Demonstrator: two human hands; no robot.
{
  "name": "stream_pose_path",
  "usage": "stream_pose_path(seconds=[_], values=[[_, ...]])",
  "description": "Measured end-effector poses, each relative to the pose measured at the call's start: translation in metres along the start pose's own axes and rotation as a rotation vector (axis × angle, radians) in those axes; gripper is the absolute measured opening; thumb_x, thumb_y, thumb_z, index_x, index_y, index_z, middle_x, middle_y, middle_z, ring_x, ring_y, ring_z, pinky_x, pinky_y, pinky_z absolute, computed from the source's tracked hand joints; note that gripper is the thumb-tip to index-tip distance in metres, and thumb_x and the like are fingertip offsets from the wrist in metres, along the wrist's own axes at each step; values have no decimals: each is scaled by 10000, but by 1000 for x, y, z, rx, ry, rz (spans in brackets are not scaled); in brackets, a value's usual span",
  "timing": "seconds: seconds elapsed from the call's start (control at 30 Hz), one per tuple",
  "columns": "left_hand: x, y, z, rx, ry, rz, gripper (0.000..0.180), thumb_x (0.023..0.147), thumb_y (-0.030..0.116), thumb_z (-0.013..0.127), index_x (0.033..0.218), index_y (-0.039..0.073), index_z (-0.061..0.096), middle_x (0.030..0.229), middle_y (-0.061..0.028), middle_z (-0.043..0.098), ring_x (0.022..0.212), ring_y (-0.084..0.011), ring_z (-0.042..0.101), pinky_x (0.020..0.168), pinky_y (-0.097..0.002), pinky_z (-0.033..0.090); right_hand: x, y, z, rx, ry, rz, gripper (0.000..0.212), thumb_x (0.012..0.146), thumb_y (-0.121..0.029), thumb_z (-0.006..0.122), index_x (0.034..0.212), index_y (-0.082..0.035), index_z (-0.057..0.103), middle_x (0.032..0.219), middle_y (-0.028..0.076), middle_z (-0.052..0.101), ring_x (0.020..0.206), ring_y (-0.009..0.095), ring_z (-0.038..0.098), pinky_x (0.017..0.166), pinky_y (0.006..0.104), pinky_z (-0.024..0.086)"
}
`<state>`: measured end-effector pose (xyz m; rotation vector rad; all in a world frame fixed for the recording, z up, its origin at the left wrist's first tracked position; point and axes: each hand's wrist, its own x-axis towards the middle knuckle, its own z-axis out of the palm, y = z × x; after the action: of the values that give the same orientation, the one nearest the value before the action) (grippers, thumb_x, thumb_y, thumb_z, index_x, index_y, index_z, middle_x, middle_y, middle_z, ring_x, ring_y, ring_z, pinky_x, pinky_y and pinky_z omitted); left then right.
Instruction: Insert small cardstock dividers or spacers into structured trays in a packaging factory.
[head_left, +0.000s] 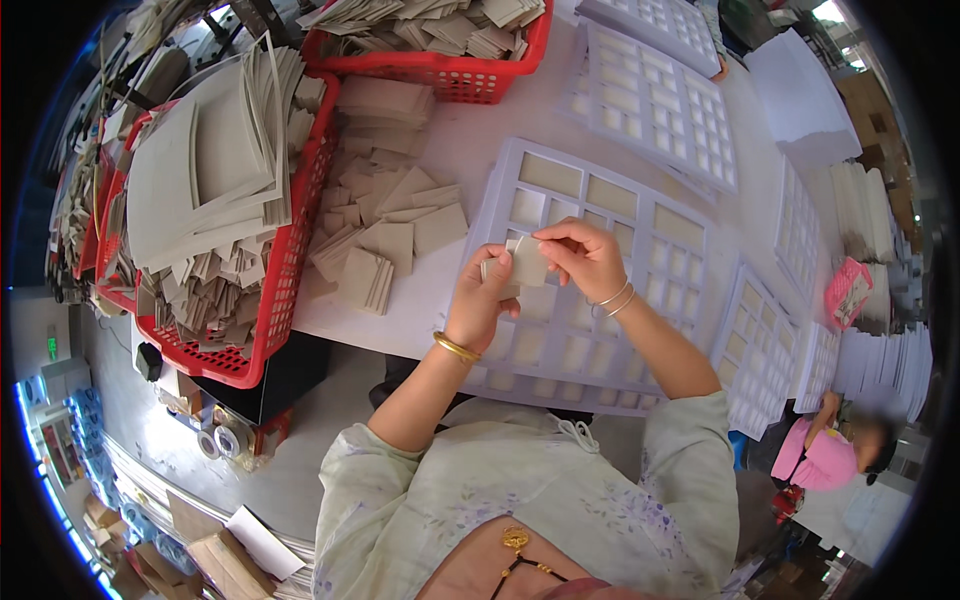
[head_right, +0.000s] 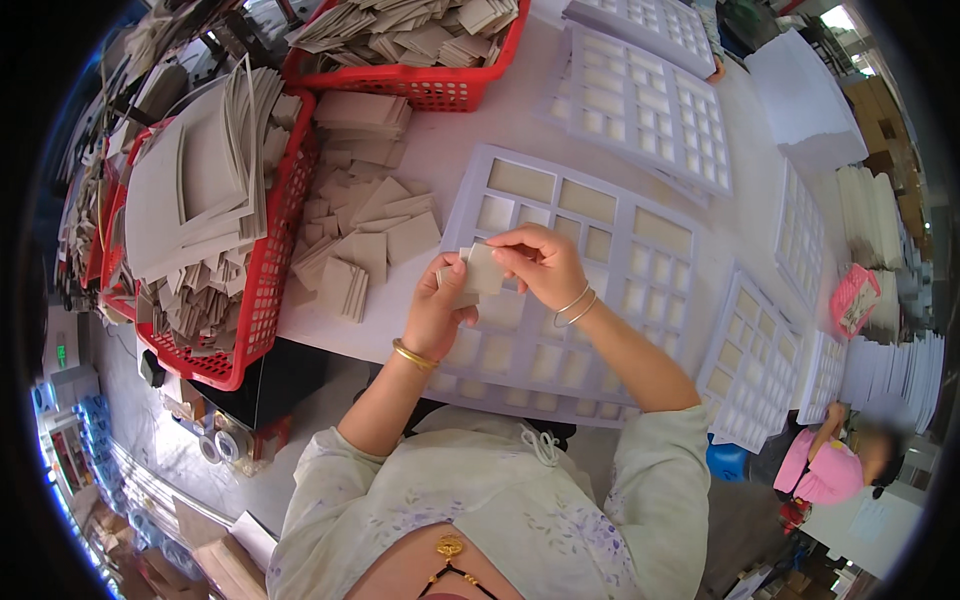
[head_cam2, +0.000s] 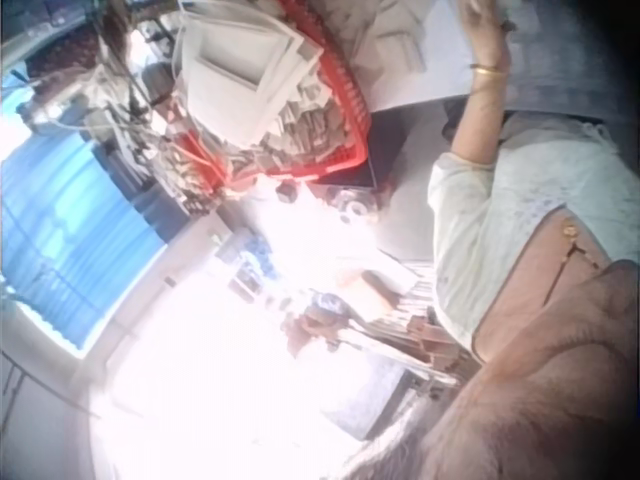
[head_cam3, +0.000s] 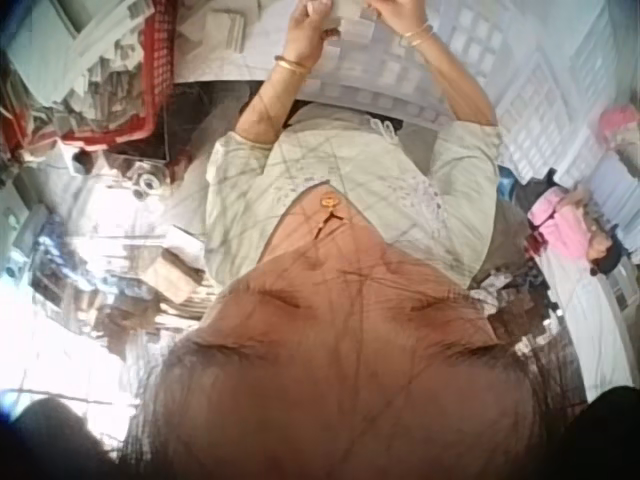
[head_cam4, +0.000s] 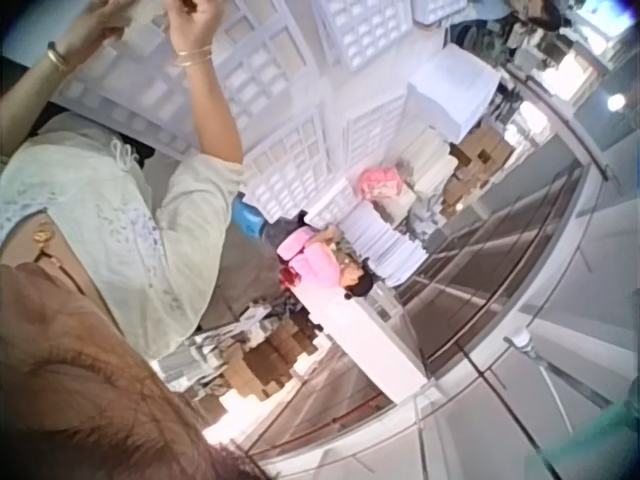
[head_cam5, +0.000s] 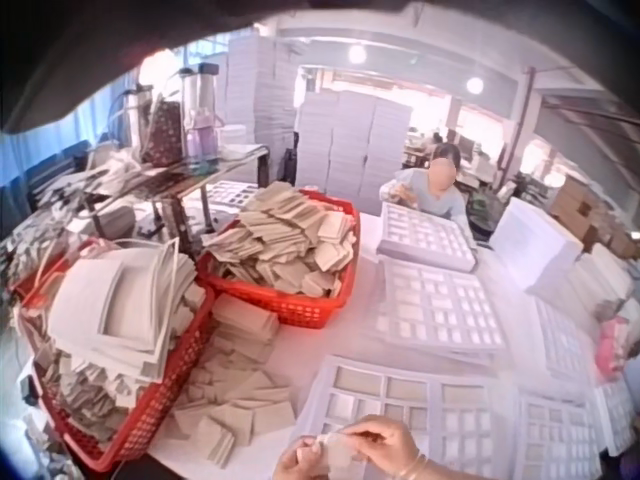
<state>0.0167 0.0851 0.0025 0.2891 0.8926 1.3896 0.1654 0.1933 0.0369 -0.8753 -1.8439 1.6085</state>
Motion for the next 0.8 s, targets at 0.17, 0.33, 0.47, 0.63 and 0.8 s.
stream_pose_path(seconds=[0.17, 0.33, 0.47, 0.63, 0.8], values=[[4, 12, -6, 130, 10, -7, 203, 930, 258, 581, 1034, 87, 547, 856, -33, 612, 645, -100, 559, 443, -227, 401, 4, -2, -5, 103, 43, -25, 80, 855, -14, 624, 925, 8, 657, 815, 32, 621, 613, 64, 577, 412, 186, 448], [14, 31, -13, 244, 214, 243, 126, 903, 157, 615, 965, 52, 582, 752, -36, 623, 565, -96, 591, 363, -193, 341, 28, 33, -53, -210, 280, 133, 91, 865, -85, 635, 939, -37, 658, 741, -1, 628, 619, 54, 595, 421, 199, 415], [21, 39, -15, 303, 256, 261, 147, 878, 86, 618, 1011, 42, 573, 852, -53, 628, 592, -96, 592, 387, -196, 371, 33, 64, -66, -277, 212, 185, 104, 873, -100, 629, 950, -38, 662, 733, -8, 629, 614, 46, 588, 416, 205, 401], [46, 37, -24, 414, 252, 340, 213, 854, 41, 621, 1059, 22, 567, 919, -62, 615, 607, -88, 565, 471, -210, 424, 38, 64, -74, -206, 114, 296, 120, 877, -102, 623, 964, -29, 660, 714, -14, 616, 604, 52, 577, 423, 208, 400], [60, 35, -21, 478, 212, 327, 219, 848, 30, 622, 1061, 17, 570, 918, -51, 608, 612, -86, 551, 527, -223, 451, 47, 59, -74, -337, 26, 292, 129, 886, -104, 610, 981, -35, 662, 674, -17, 598, 582, 42, 550, 441, 220, 408]])
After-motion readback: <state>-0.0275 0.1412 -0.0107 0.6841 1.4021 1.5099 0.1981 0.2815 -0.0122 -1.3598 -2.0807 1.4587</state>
